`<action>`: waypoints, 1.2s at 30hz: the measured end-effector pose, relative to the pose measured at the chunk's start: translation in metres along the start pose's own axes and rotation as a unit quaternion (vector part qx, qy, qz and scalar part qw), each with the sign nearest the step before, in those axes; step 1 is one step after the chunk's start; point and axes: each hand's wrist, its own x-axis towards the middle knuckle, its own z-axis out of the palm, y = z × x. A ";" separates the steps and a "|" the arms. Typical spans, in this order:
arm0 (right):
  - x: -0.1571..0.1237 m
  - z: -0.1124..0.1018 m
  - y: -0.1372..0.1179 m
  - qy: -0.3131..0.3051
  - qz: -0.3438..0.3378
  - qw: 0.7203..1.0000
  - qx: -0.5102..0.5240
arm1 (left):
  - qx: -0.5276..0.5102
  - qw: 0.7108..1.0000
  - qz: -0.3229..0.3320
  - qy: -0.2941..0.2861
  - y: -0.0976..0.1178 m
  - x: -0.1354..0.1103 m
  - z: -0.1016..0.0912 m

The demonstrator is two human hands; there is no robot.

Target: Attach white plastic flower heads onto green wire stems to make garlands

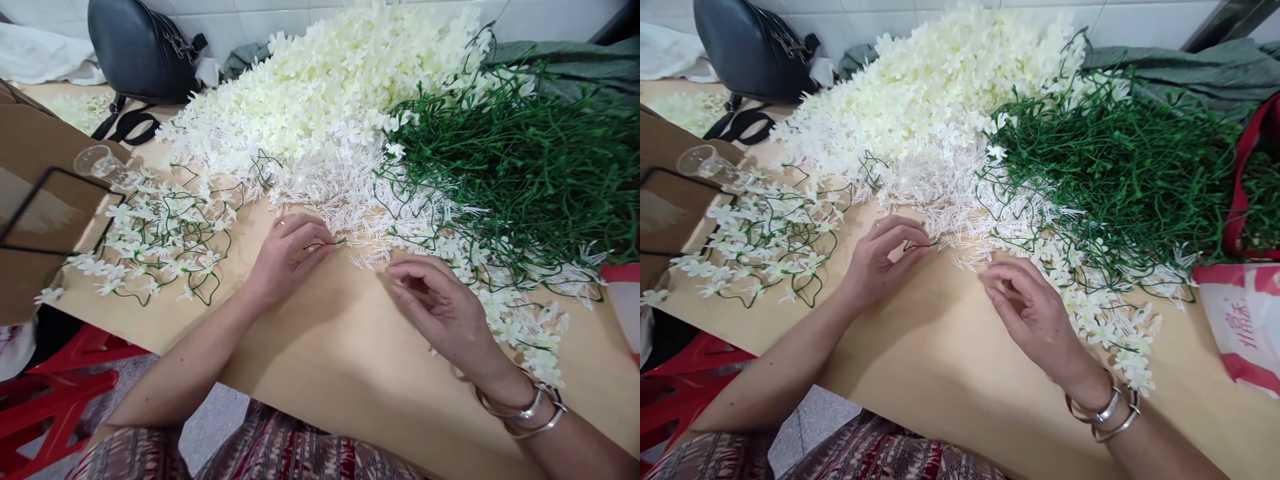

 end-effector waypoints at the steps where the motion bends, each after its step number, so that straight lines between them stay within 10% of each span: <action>1: 0.001 0.001 0.001 -0.008 -0.030 0.999 -0.035 | -0.070 0.997 0.000 0.019 0.005 0.001 0.002; 11: 0.001 0.004 0.005 -0.038 -0.175 0.959 -0.220 | -0.460 0.873 -0.113 0.116 0.021 0.001 0.010; 16: -0.001 0.003 0.003 -0.037 -0.184 0.950 -0.249 | -0.515 0.829 -0.219 -0.001 0.029 0.004 0.007; 22: 0.003 -0.003 -0.004 0.077 -0.128 0.972 -0.181 | -0.427 0.865 -0.226 -0.133 0.039 -0.003 0.024; 28: 0.002 -0.002 -0.001 0.113 0.020 0.993 0.013 | -0.416 0.869 -0.236 -0.126 0.038 -0.006 0.031; 36: 0.004 0.000 -0.002 0.096 -0.035 0.993 -0.052 | -0.319 0.929 -0.101 -0.157 0.031 -0.007 0.031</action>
